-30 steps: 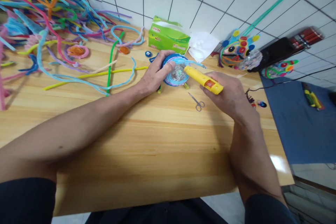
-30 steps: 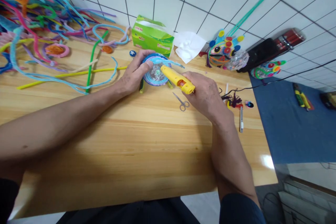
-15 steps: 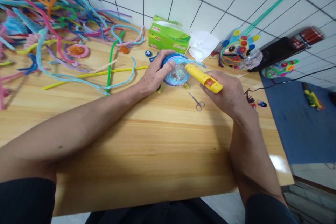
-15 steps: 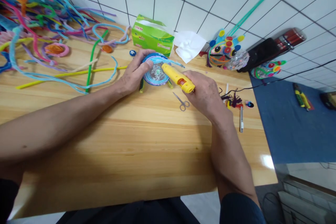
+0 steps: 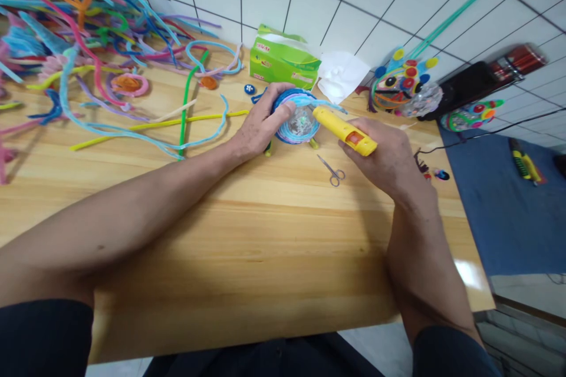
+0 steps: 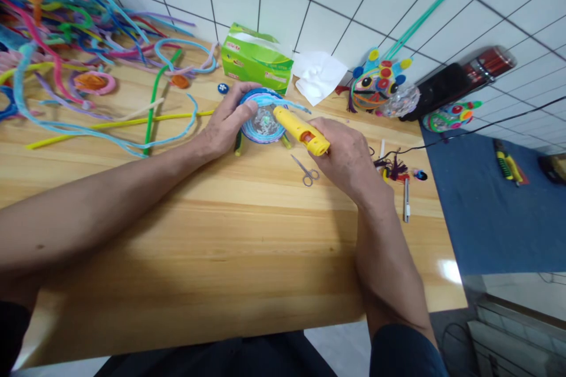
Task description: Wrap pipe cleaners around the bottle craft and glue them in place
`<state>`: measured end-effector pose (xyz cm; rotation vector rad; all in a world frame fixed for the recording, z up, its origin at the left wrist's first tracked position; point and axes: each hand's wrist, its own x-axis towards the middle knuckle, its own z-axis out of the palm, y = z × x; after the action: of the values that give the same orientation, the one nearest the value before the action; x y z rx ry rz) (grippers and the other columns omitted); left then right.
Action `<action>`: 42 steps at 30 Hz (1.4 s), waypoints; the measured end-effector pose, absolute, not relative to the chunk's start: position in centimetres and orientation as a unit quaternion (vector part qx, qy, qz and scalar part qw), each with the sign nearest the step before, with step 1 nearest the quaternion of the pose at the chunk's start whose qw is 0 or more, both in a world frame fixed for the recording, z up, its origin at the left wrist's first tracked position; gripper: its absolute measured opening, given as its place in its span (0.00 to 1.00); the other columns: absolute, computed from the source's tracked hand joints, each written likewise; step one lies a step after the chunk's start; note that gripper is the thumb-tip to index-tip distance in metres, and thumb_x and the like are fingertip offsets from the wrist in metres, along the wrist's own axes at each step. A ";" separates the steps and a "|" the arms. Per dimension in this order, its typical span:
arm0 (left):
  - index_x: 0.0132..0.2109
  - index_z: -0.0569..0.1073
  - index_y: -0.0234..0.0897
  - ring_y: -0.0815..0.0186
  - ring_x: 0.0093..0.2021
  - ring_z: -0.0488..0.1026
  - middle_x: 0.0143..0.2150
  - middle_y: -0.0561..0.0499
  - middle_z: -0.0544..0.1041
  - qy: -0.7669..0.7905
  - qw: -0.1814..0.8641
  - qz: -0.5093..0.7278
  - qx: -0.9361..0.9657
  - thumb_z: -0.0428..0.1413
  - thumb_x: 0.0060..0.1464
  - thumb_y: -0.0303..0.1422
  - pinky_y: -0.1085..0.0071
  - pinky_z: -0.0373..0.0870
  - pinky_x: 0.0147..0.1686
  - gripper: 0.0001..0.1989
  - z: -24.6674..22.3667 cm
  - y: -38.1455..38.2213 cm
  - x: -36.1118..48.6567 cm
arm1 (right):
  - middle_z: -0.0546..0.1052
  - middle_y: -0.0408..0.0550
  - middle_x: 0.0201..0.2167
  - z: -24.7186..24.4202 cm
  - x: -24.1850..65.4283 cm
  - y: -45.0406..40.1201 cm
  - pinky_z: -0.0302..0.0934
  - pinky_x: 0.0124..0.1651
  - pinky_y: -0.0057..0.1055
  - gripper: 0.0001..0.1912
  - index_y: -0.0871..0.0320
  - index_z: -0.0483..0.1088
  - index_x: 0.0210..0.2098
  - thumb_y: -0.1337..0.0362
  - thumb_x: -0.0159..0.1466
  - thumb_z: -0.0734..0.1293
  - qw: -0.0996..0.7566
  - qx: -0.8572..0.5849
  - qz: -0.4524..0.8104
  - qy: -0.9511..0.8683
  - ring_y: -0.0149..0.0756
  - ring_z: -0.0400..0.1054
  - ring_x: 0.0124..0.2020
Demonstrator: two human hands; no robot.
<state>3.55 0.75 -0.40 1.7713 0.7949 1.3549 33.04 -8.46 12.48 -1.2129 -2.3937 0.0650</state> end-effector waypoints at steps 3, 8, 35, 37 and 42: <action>0.72 0.74 0.45 0.39 0.82 0.76 0.72 0.45 0.84 0.317 0.377 0.521 0.697 0.55 0.79 0.73 0.42 0.77 0.83 0.39 -0.2 0.6 3.5 | 0.88 0.46 0.41 12.6 33.1 -8.5 0.73 0.44 0.43 0.04 0.46 0.80 0.48 0.59 0.80 0.71 0.213 -0.449 0.032 -0.867 0.47 0.82 0.40; 0.72 0.75 0.47 0.38 0.79 0.79 0.71 0.44 0.85 0.312 0.373 0.529 0.695 0.56 0.77 0.75 0.39 0.78 0.81 0.40 -0.3 0.7 3.5 | 0.89 0.48 0.42 12.8 33.1 -8.5 0.74 0.45 0.43 0.04 0.47 0.80 0.48 0.61 0.79 0.71 0.212 -0.446 0.020 -0.869 0.48 0.82 0.42; 0.73 0.74 0.50 0.39 0.82 0.76 0.71 0.45 0.84 0.315 0.361 0.527 0.702 0.54 0.78 0.73 0.38 0.72 0.86 0.38 -0.8 1.0 3.6 | 0.88 0.48 0.41 12.4 32.8 -8.6 0.73 0.46 0.42 0.05 0.48 0.79 0.48 0.60 0.81 0.70 0.203 -0.455 0.008 -0.867 0.47 0.82 0.41; 0.72 0.75 0.49 0.38 0.81 0.76 0.71 0.44 0.84 0.319 0.367 0.531 0.694 0.55 0.78 0.73 0.38 0.74 0.85 0.38 -0.6 0.8 3.7 | 0.89 0.49 0.42 12.5 32.7 -8.6 0.72 0.46 0.42 0.04 0.47 0.79 0.49 0.61 0.80 0.70 0.210 -0.448 0.013 -0.869 0.48 0.82 0.43; 0.71 0.76 0.49 0.38 0.80 0.78 0.70 0.45 0.85 0.318 0.375 0.532 0.690 0.56 0.77 0.74 0.39 0.78 0.82 0.39 -0.1 0.6 3.6 | 0.88 0.47 0.41 12.8 32.6 -8.6 0.72 0.44 0.43 0.04 0.46 0.78 0.46 0.61 0.79 0.70 0.196 -0.453 0.039 -0.869 0.47 0.80 0.41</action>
<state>3.61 0.55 -0.11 1.7657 0.8150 1.3613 32.57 -8.61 12.83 -1.2691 -2.4346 0.1083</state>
